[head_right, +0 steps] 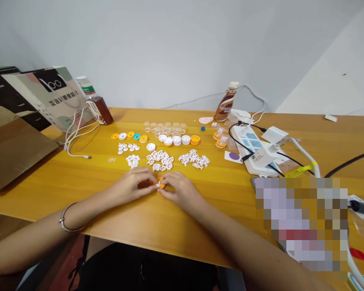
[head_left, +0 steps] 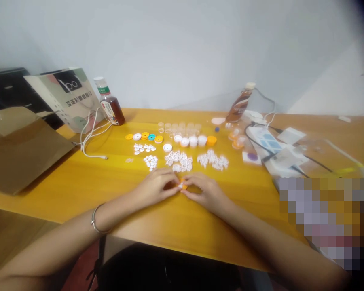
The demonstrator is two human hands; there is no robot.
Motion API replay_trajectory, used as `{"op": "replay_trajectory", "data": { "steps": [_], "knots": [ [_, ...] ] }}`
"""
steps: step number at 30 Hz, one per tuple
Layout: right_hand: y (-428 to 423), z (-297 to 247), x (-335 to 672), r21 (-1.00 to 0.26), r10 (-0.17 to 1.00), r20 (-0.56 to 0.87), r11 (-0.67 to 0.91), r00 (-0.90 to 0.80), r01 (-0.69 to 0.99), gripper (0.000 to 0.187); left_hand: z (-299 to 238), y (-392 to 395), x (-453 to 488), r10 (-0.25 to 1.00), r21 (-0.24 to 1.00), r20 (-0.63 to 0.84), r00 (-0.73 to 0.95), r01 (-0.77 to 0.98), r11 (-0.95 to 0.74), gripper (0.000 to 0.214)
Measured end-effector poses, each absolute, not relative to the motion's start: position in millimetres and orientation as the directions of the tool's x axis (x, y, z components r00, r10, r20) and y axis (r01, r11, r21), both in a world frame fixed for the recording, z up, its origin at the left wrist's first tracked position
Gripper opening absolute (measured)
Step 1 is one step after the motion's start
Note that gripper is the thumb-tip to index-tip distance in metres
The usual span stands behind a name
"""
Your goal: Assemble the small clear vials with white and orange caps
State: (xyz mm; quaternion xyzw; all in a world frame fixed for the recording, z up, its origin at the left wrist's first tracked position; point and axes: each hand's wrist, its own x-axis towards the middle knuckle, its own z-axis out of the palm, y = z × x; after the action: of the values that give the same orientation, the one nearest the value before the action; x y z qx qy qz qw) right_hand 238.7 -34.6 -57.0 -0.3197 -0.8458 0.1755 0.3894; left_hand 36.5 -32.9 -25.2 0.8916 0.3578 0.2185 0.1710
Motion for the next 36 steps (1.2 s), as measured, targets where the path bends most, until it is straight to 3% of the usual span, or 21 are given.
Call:
{"op": "replay_trajectory", "data": {
  "steps": [5,8,17,24,32,36],
  "knots": [
    [-37.8,-53.9,238.9,-0.544,0.714,0.524,0.700,-0.464,0.463,0.012,-23.1,-27.6,45.9,0.806,0.558,0.131,0.578,0.629,-0.542,0.018],
    [-39.6,-51.9,239.0,-0.540,0.734,0.507,0.679,-0.452,0.498,0.015,-20.9,-23.2,48.5,0.828,0.545,0.065,0.558,0.675,-0.497,0.019],
    [-37.8,-56.9,238.1,-0.510,0.669,0.564,0.743,-0.484,0.433,0.002,-33.0,-19.1,51.0,0.818,0.483,0.198,0.539,0.672,-0.561,0.014],
    [-41.7,-55.6,235.7,-0.491,0.683,0.561,0.730,-0.469,0.476,0.004,-29.0,-17.5,49.7,0.829,0.516,0.109,0.549,0.681,-0.519,0.015],
    [-44.2,-53.8,234.0,-0.476,0.707,0.536,0.705,-0.462,0.526,0.008,-9.5,-10.5,64.6,0.839,0.329,-0.048,0.542,0.802,-0.499,0.016],
    [-43.5,-55.5,233.8,-0.474,0.704,0.544,0.707,-0.456,0.525,0.008,-12.9,-14.5,63.4,0.833,0.277,0.020,0.554,0.797,-0.537,0.016]
  ]
}}
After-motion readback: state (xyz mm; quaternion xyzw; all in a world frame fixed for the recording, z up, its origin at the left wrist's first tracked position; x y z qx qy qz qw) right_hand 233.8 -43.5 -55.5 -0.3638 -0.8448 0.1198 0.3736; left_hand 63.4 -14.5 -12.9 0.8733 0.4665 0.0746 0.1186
